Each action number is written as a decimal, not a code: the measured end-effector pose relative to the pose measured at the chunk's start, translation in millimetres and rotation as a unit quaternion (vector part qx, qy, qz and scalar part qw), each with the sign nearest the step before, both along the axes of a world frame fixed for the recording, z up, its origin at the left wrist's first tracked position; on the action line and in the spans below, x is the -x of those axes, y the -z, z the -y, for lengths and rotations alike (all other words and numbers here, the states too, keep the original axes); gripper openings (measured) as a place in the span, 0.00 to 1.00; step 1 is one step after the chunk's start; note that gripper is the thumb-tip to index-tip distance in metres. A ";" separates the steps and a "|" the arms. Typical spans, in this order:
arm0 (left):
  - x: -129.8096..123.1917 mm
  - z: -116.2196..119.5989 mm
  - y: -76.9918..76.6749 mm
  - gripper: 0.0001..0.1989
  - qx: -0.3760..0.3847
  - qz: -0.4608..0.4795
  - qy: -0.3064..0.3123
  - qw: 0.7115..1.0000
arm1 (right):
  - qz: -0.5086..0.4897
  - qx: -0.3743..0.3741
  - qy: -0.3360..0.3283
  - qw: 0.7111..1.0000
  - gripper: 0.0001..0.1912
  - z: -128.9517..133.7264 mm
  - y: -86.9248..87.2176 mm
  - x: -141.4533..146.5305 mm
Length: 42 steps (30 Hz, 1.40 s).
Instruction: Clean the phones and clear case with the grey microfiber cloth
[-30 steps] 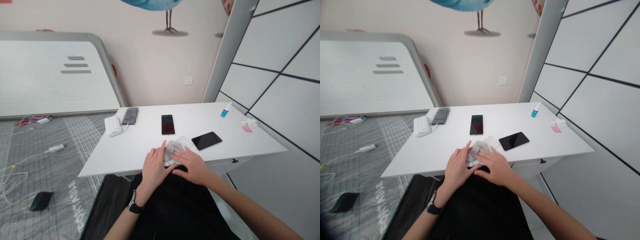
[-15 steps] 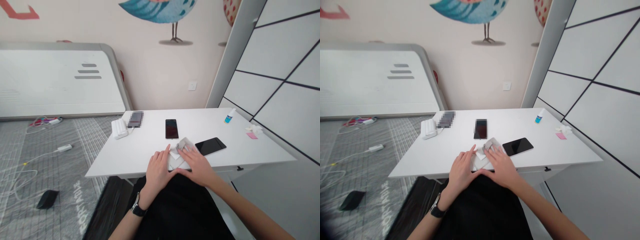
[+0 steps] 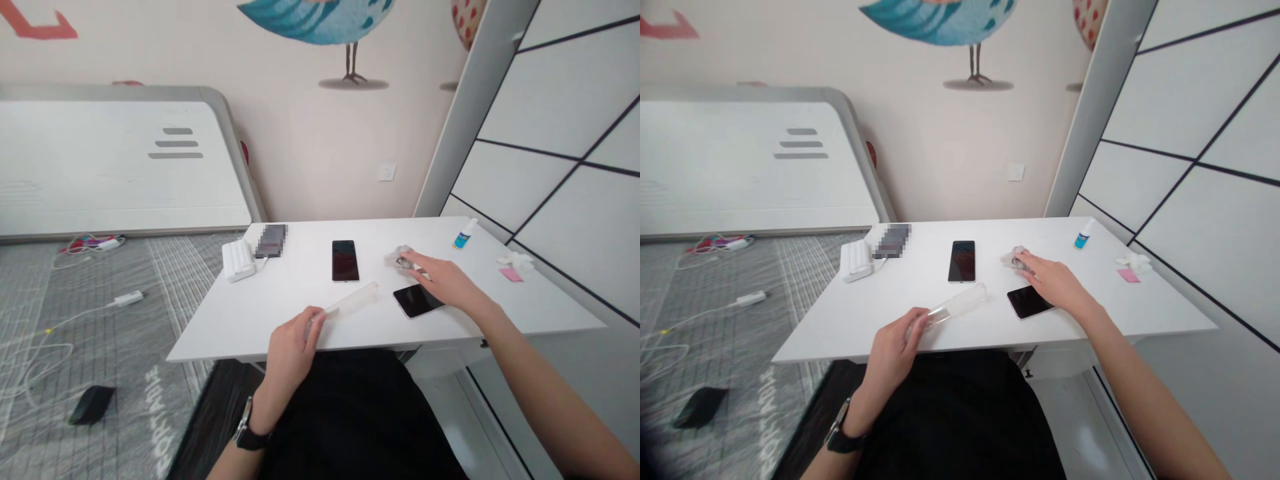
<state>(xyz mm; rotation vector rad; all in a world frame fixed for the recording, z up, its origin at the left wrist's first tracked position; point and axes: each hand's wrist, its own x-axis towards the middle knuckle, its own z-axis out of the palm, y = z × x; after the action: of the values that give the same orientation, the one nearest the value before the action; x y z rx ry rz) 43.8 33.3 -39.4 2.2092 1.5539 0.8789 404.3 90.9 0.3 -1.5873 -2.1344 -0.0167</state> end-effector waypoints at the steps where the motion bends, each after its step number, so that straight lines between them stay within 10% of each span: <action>1: 3.4 -3.4 -0.7 0.20 0.003 0.005 -0.021 1.000 | 0.008 -0.002 0.018 1.000 0.22 -2.3 0.9 -7.0; 7: 14.6 -24.2 0.4 0.21 0.024 -0.099 -0.089 0.991 | -0.041 -0.046 0.006 0.998 0.19 17.5 16.4 -25.1; 13: 20.1 -29.5 6.2 0.24 -0.056 -0.134 -0.027 0.989 | -0.044 0.043 -0.077 0.995 0.17 35.4 26.4 -32.5; 17: 26.2 -22.8 12.0 0.37 -0.059 -0.132 0.027 0.989 | -0.038 -0.025 -0.065 0.997 0.19 34.0 19.2 -30.9; 25: 43.6 -22.4 15.8 0.38 -0.013 -0.084 0.080 0.993 | 0.075 0.184 -0.187 0.962 0.33 15.4 4.0 -20.9; 31: 45.0 -21.4 14.6 0.41 0.001 -0.052 0.084 0.995 | 0.111 0.193 -0.208 0.953 0.32 4.5 -13.5 -10.9; 37: 43.4 -18.2 13.1 0.41 -0.007 -0.043 0.076 0.996 | -0.142 0.103 -0.223 0.959 0.30 -2.2 -28.9 -44.2; 42: 32.6 -14.9 12.2 0.44 -0.004 -0.052 0.094 0.994 | -0.434 0.088 -0.247 0.862 0.42 2.4 -32.6 -33.4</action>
<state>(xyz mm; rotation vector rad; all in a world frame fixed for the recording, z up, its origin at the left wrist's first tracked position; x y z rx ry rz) 11.2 48.2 -51.7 2.3945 1.3579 0.7246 437.7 88.5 32.9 -0.8028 -1.7260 0.9047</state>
